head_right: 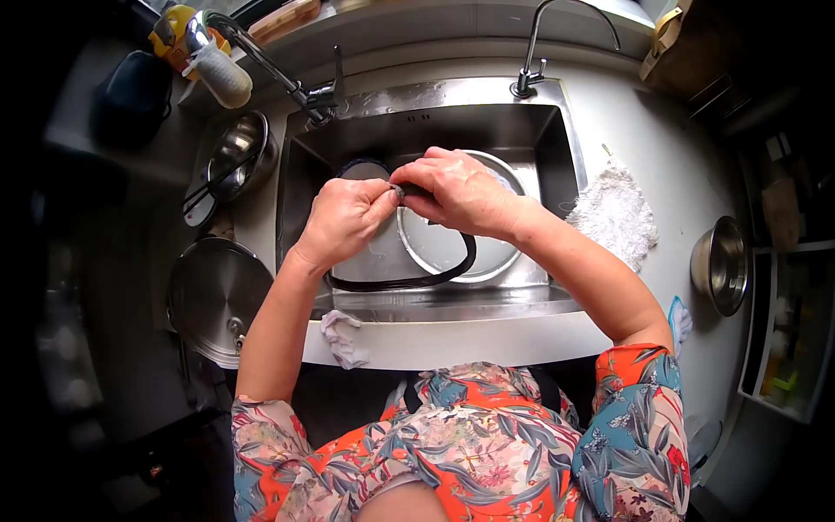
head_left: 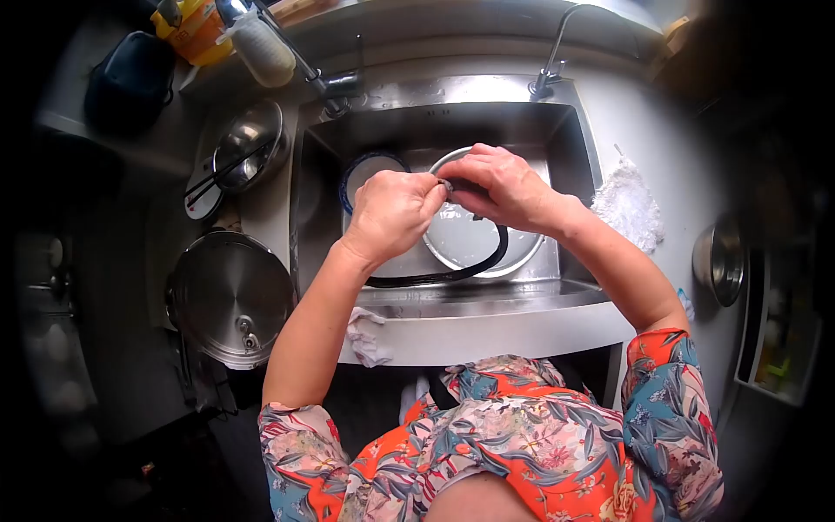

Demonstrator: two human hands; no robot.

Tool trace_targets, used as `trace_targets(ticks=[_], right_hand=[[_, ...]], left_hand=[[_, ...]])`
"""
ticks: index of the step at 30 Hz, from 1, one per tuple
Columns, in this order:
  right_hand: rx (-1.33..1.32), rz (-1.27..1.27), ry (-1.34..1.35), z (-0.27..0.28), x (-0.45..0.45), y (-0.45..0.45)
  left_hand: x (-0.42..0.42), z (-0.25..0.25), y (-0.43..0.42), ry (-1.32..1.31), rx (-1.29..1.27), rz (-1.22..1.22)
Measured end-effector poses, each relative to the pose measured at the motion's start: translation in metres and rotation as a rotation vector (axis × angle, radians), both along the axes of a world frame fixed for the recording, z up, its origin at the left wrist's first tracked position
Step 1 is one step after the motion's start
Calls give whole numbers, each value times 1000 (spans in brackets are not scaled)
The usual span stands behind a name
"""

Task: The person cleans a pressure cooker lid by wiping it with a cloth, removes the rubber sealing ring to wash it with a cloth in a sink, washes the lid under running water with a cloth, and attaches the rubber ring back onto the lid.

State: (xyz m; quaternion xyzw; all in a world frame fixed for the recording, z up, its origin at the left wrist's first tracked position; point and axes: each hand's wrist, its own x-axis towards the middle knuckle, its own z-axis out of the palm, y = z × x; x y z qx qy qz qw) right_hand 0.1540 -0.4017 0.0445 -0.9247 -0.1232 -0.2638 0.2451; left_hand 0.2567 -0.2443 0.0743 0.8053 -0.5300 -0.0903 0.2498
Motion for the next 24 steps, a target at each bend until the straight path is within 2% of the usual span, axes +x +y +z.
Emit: trace_targets(ticks=[3,4,7,12,15,20,24], right_hand=[[390,23,280,2,3,5],[472,26,256,1,4,5],[479,-13,71,-11,7,7],[693,-116,267,-20,-12,9],[761,-134,266,-39,-19,8],[696,-317,139,-73,-28,7],[816,-361,198,-94,-42,-1]], left_hand=[[8,1,1,111,-66,-17],[10,3,1,156,-85,-16],[11,5,1,203,-143,-9],[10,6,9,223,-151,53],[10,5,14,235,-170,83],[18,-1,26,272,-289,138],[29,3,44,330,-353,215]])
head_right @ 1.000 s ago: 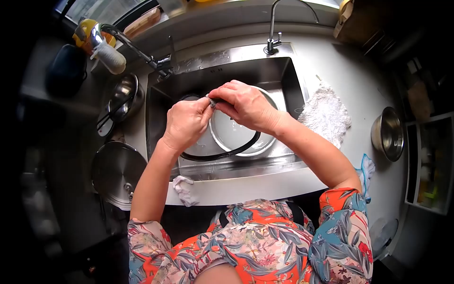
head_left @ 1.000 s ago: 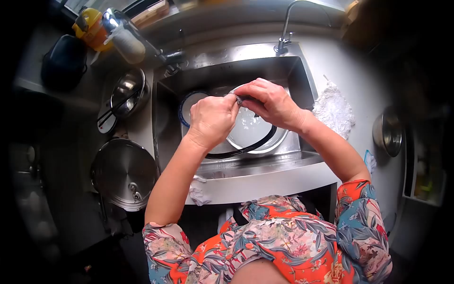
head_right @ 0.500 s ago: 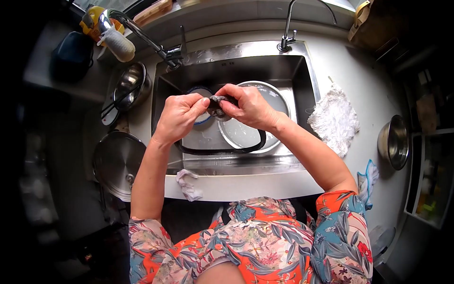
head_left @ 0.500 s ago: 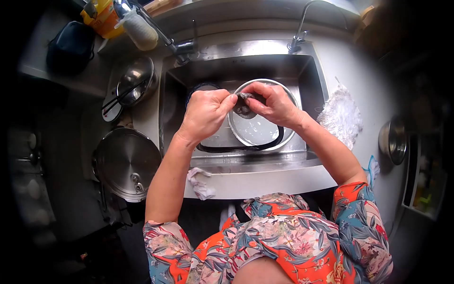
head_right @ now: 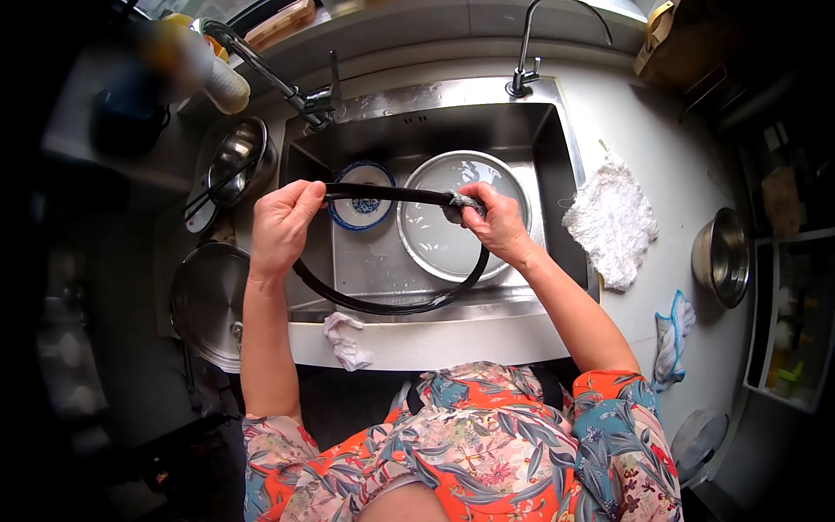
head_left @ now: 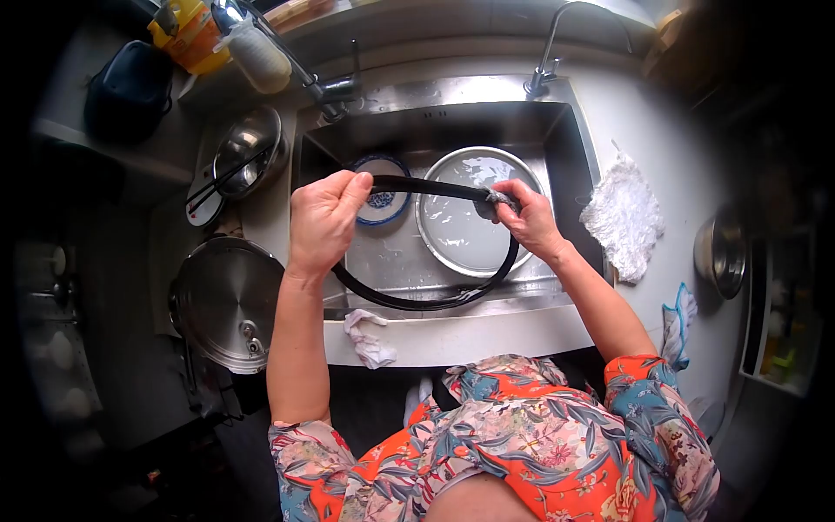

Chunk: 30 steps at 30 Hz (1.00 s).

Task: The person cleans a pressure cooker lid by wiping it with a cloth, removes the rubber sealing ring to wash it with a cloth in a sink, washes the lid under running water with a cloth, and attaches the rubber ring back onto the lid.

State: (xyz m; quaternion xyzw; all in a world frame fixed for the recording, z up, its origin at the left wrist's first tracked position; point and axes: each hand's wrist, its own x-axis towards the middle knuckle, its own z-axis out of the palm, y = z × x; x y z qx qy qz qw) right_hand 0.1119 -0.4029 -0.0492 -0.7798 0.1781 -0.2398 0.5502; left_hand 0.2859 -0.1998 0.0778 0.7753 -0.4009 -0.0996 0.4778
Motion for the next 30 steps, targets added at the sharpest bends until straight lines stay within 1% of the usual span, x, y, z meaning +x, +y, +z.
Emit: trace_targets(ticks=[2,4,5,6,7,9,11,13,16,17,19,22,25,26,29,30], right_hand=[[18,-38,20,-11,-8,-8],[40,-77,-13,-14,-12,-13],[4,-83,-21,-14,-12,-18],[-30,-89,-29,-8,-10,-24],[-64,-95,-36,3,-6,-27],[-245,-36,-73,32,6,-36],[-559,-16,-168,65,28,-38],[-678,126,-257,102,48,-28],[-839,298,-333,124,78,-7],[-874,353,-318,128,84,-2],[-873,362,-282,135,91,-1],[-846,339,-369,125,94,-9],[-757,242,-319,103,85,-16],[-751,201,-302,91,81,-21],[-643,105,-249,55,65,-34],[-587,78,-192,44,57,-36]], left_hand=[[3,4,11,60,5,53],[5,-6,21,145,21,74],[6,-12,26,186,29,85],[8,-14,31,404,106,55],[10,-20,31,459,55,22],[16,-34,27,567,-49,-40],[21,-37,16,453,-84,-40],[16,-32,-6,327,-130,-14],[2,-4,-33,307,-28,-115],[-3,3,-41,90,2,-85],[-1,7,-45,-181,12,-15],[-9,10,-43,-204,-102,24],[-13,12,-32,-175,-69,101],[-15,12,-26,-160,-93,117],[-5,-3,-4,-102,-139,138],[-4,-5,4,-57,-140,135]])
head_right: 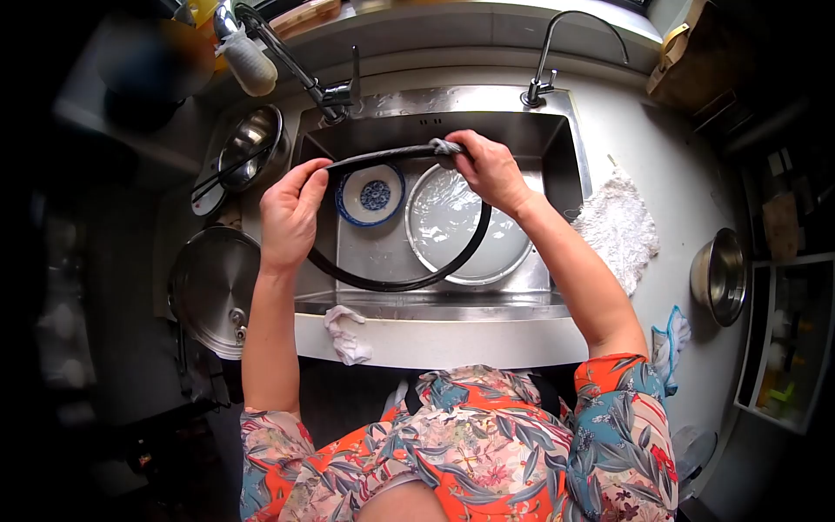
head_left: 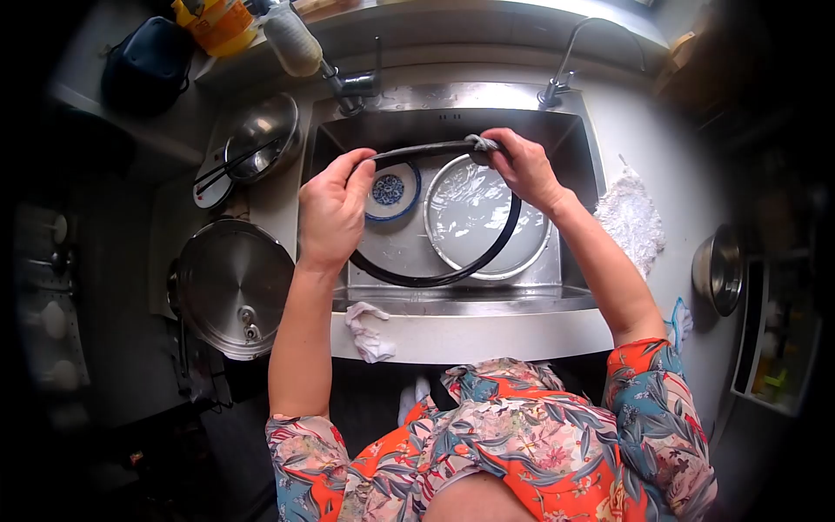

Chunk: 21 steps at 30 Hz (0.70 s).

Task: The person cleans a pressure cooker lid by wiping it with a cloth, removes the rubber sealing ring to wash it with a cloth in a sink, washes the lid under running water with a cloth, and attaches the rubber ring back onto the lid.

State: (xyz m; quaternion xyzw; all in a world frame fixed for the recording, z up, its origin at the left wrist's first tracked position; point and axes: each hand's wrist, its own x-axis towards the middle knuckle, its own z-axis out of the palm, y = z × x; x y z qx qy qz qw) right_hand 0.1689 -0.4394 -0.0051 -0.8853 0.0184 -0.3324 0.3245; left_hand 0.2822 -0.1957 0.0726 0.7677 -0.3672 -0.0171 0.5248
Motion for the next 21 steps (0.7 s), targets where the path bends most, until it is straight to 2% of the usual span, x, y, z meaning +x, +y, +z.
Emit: trace_targets(ticks=[3,5,7,12,15,17,18,21], right_hand=[[199,-115,107,-45,-23,-9],[379,-143,216,-55,-36,-8],[311,-153,185,-47,-35,-5],[57,-52,64,-1,-15,2],[-192,102,-48,26,7,19],[-249,138,39,38,19,35],[-281,168,14,41,24,42],[-291,208,9,51,27,46]], left_hand=[[-2,-3,22,273,-126,27],[0,-13,37,459,-150,5],[-1,-24,43,616,-173,-42],[12,-44,25,636,-143,-125],[4,-28,-6,513,-59,-193],[-3,-20,-26,183,139,-197],[-7,-22,-35,-62,122,-145],[-6,-17,-37,-50,193,-93]])
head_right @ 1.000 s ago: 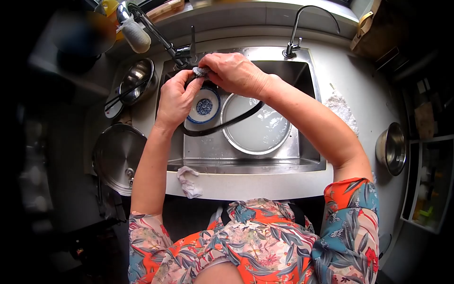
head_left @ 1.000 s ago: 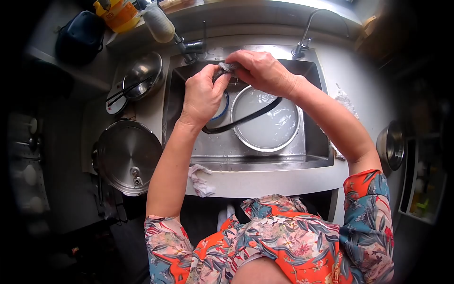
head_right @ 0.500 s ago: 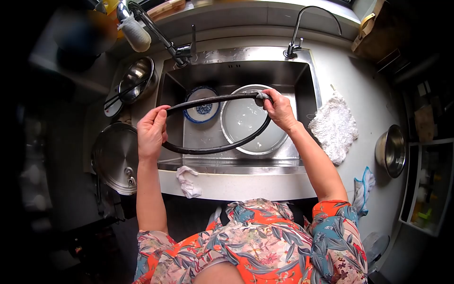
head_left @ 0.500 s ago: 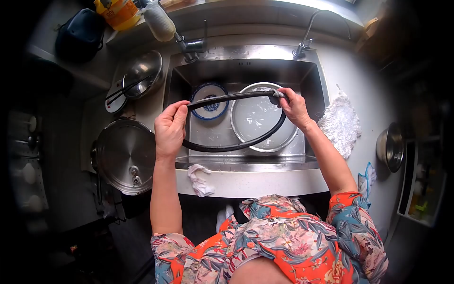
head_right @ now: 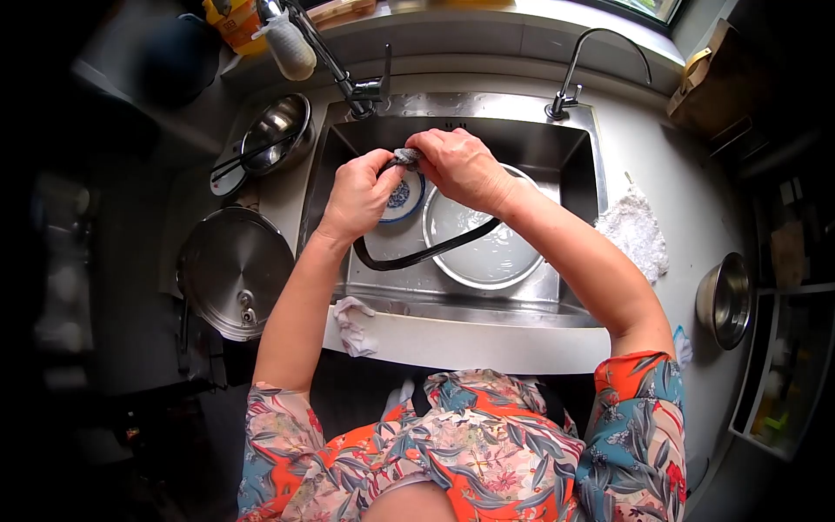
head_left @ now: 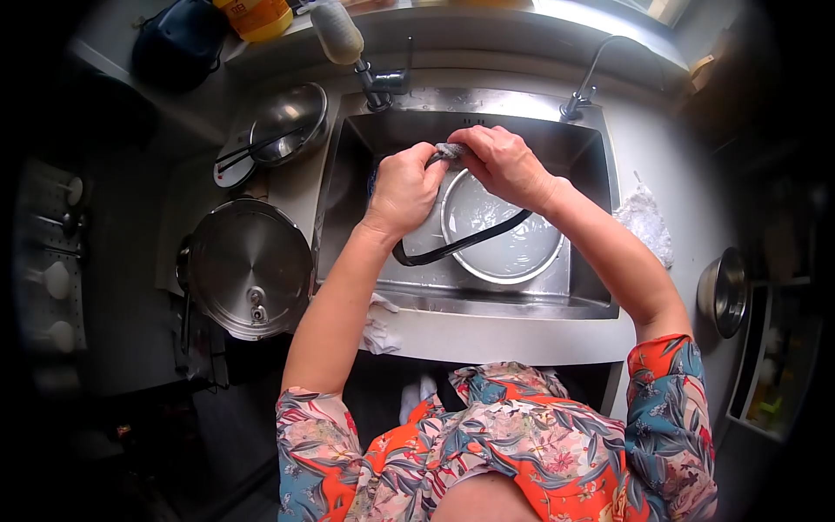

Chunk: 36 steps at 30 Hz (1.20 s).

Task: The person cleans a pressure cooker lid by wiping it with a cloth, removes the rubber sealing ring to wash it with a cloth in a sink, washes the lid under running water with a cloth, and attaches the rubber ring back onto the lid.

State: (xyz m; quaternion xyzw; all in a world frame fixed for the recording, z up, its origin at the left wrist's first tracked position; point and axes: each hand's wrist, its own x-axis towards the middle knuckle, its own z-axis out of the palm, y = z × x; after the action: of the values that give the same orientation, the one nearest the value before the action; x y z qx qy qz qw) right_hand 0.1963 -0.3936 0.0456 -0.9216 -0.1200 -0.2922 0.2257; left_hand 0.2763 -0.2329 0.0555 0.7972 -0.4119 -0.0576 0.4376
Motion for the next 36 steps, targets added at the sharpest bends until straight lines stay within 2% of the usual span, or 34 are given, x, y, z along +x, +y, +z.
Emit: trace_targets(ticks=[2,4,8,10,12,16,17,20,24,28,32,33,36], right_hand=[[31,42,-23,-7,0,-4],[87,-47,-20,-22,-5,-10],[279,-160,39,-71,-15,-30],[447,-240,193,-89,-26,-31],[476,-263,174,-114,-32,-31],[742,-294,377,-140,-49,-21],[916,-204,428,-148,-50,-21],[1512,82,625,-140,-63,-13],[1775,186,733,-142,-76,-19],[1969,357,636,-143,-91,-19],[2033,423,605,-146,-105,-19],[2059,537,591,-143,-109,-19],[2156,604,532,-140,-121,-19]], left_hand=[[-3,-1,5,-46,-1,2],[-6,7,14,-68,-14,15],[-3,12,41,35,6,90],[2,7,52,59,-76,108],[9,4,64,86,-122,147],[18,-1,84,397,-193,252],[17,0,86,526,-243,255],[17,-4,91,642,-200,299],[19,-4,93,723,-222,311],[20,1,94,764,-267,311],[20,0,88,749,-308,314],[20,0,86,748,-313,316],[19,-2,79,746,-327,312]])
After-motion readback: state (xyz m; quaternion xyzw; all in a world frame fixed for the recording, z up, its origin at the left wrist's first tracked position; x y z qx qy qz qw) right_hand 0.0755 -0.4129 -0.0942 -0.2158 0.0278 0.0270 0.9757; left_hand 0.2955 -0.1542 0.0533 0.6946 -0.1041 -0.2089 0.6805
